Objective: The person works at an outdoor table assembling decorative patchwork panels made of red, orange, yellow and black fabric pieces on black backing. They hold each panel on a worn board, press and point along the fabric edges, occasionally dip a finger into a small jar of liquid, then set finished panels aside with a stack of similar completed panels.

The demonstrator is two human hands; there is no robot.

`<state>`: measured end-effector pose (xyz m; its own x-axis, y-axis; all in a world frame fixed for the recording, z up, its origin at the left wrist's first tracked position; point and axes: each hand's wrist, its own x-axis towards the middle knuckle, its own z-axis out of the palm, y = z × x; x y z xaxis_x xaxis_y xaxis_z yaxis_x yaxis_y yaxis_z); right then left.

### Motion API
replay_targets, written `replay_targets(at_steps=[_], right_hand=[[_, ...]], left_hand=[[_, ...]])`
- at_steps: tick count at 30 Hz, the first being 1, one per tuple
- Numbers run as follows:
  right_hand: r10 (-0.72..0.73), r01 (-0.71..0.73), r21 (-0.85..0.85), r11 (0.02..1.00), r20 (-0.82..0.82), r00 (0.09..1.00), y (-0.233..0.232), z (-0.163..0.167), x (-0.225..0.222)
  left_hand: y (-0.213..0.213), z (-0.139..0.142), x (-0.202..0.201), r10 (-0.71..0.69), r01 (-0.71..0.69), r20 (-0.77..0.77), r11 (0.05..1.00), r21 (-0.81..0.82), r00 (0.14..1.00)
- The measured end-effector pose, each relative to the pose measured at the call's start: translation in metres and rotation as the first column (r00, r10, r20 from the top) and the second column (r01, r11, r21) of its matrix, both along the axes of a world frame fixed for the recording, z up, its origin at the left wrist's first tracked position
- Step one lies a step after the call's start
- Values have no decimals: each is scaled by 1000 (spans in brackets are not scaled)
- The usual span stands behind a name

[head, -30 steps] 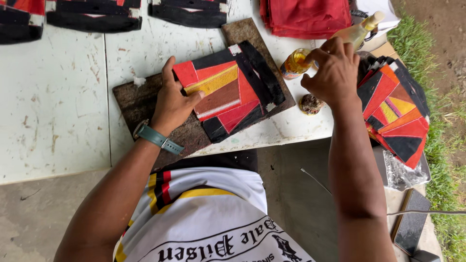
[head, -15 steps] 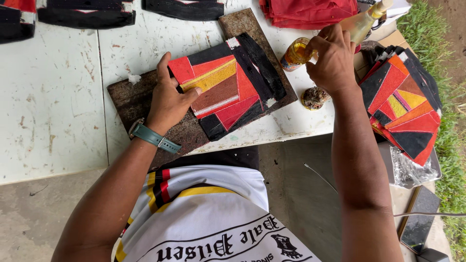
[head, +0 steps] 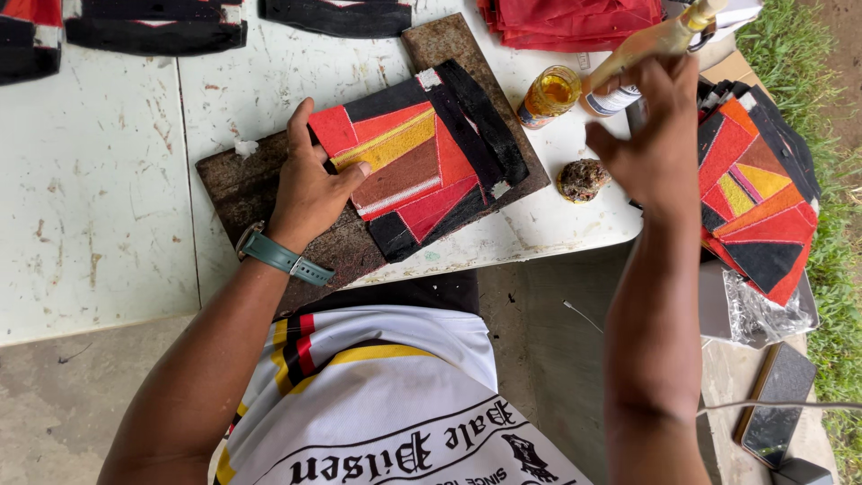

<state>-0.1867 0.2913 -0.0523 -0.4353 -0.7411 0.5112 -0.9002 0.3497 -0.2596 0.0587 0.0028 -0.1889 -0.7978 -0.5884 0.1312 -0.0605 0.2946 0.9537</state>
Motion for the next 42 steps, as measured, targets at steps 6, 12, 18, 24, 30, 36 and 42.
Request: replay_targets(at_steps=[6,12,18,24,30,36,42], right_hand=[[-146,-164,239,957,885,442,8,-40,48],[80,-114,-68,991,991,109,22,-74,73],[-97,-136,138,981,959,267,14,-63,104],[-320,-31,413,910,750,579,-9,-40,102],[-288,-39,397,917,728,622,-11,-42,110],[-186,-112,345,932,720,668,-9,-50,118],[-92,-254,202,946,917,388,-11,-48,140]], left_hand=[[0,-2,0,-14,9,38,993,116,999],[0,-6,1,-12,12,-56,1000,-4,998],[0,-7,1,-60,64,-98,997,41,993],[-1,-3,3,-13,11,36,998,58,999],[-3,-11,4,-36,34,31,998,46,999],[-4,-9,4,-97,98,-154,995,3,983],[-27,5,-12,-39,-3,161,967,255,986]])
